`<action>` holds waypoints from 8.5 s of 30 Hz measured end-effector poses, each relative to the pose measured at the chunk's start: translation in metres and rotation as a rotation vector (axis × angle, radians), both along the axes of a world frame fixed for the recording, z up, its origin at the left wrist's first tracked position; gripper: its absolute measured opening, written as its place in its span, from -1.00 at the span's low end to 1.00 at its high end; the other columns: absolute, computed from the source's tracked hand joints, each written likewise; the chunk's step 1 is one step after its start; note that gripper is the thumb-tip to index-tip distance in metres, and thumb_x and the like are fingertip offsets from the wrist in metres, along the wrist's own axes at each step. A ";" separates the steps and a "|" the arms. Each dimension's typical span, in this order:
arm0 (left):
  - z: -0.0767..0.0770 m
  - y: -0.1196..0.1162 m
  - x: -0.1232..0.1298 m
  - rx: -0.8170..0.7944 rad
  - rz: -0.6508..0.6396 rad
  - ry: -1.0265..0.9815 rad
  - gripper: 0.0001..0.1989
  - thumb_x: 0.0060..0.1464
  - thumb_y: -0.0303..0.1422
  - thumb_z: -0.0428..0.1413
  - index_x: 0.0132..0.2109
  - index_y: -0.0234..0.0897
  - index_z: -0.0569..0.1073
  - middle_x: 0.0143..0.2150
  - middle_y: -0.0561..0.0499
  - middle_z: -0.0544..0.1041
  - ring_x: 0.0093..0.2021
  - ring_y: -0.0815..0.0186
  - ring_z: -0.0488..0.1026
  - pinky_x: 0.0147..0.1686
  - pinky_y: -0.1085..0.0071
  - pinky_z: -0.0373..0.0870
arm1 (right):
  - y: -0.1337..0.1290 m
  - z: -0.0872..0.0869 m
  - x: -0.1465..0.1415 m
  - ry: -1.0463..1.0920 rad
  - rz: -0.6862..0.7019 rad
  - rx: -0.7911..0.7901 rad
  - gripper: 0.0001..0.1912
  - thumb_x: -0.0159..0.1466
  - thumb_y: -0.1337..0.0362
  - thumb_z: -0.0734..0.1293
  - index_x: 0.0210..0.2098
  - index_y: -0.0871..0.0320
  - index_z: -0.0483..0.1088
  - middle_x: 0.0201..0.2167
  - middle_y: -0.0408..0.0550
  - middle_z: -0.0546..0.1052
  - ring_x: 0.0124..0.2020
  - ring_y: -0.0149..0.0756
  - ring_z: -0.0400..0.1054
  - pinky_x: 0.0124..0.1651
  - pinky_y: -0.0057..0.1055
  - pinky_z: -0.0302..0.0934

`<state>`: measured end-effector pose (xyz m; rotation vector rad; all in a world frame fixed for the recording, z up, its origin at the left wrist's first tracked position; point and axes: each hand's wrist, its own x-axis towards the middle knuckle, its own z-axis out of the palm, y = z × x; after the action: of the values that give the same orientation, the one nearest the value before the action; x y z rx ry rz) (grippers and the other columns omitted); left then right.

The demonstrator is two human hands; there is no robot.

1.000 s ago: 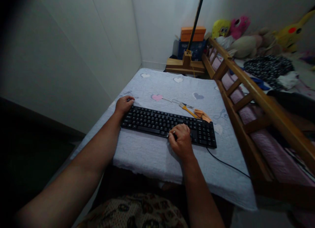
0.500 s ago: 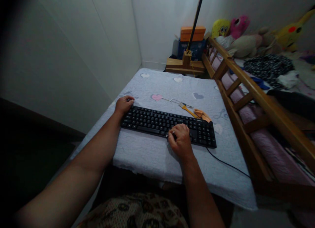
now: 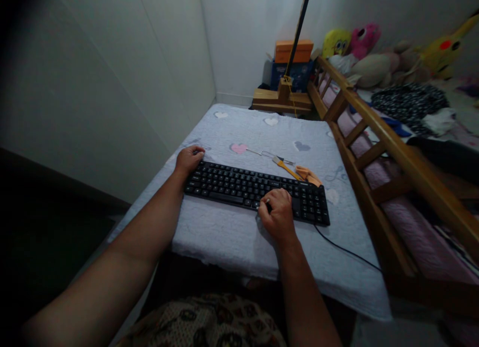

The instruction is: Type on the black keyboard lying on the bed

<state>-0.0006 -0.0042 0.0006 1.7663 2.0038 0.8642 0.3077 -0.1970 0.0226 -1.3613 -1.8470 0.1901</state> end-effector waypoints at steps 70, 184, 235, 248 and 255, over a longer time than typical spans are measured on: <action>-0.005 0.002 -0.001 0.008 -0.003 -0.005 -0.65 0.05 -0.28 0.06 -0.08 -0.24 0.62 -0.12 -0.04 0.65 -0.09 0.18 0.53 -0.01 0.36 0.37 | 0.000 0.001 -0.002 -0.002 0.042 -0.010 -0.82 0.29 0.39 0.25 -0.44 0.09 0.34 -0.41 -0.07 0.45 -0.26 -0.19 0.29 -0.11 -0.17 0.16; -0.003 0.002 -0.001 0.003 0.002 -0.004 -0.66 0.04 -0.28 0.07 -0.09 -0.22 0.63 -0.15 -0.03 0.64 -0.12 0.18 0.52 -0.05 0.35 0.38 | 0.000 0.002 -0.005 0.024 0.074 -0.024 -0.85 0.31 0.38 0.28 -0.39 0.09 0.41 -0.37 -0.04 0.48 -0.21 -0.16 0.32 -0.08 -0.17 0.21; -0.002 0.000 -0.001 -0.002 -0.017 -0.058 -0.64 0.02 -0.26 0.06 -0.10 -0.24 0.62 -0.10 -0.06 0.65 -0.06 0.17 0.53 0.01 0.33 0.38 | 0.003 -0.008 -0.002 0.007 -0.012 0.031 -0.86 0.34 0.36 0.31 -0.32 0.09 0.49 -0.32 -0.03 0.52 -0.16 -0.15 0.32 -0.06 -0.13 0.23; -0.004 0.001 -0.003 0.142 -0.009 -0.191 -0.68 -0.02 -0.30 0.06 -0.18 -0.30 0.61 -0.14 -0.08 0.65 -0.09 0.13 0.55 0.04 0.29 0.42 | 0.002 -0.007 -0.002 0.005 -0.054 0.037 -0.85 0.33 0.36 0.29 -0.36 0.11 0.47 -0.33 -0.03 0.50 -0.17 -0.16 0.31 -0.05 -0.16 0.19; -0.002 0.001 -0.005 0.181 0.016 -0.199 -0.70 -0.01 -0.32 0.06 -0.20 -0.32 0.61 -0.14 -0.09 0.65 -0.08 0.15 0.55 0.08 0.30 0.39 | 0.001 -0.007 -0.001 -0.009 -0.090 0.052 -0.84 0.31 0.38 0.28 -0.39 0.11 0.43 -0.35 -0.04 0.50 -0.19 -0.17 0.30 -0.05 -0.16 0.17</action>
<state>-0.0055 -0.0032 -0.0018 1.6817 1.8644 1.2093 0.3071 -0.1957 0.0159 -1.4079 -1.7817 0.0882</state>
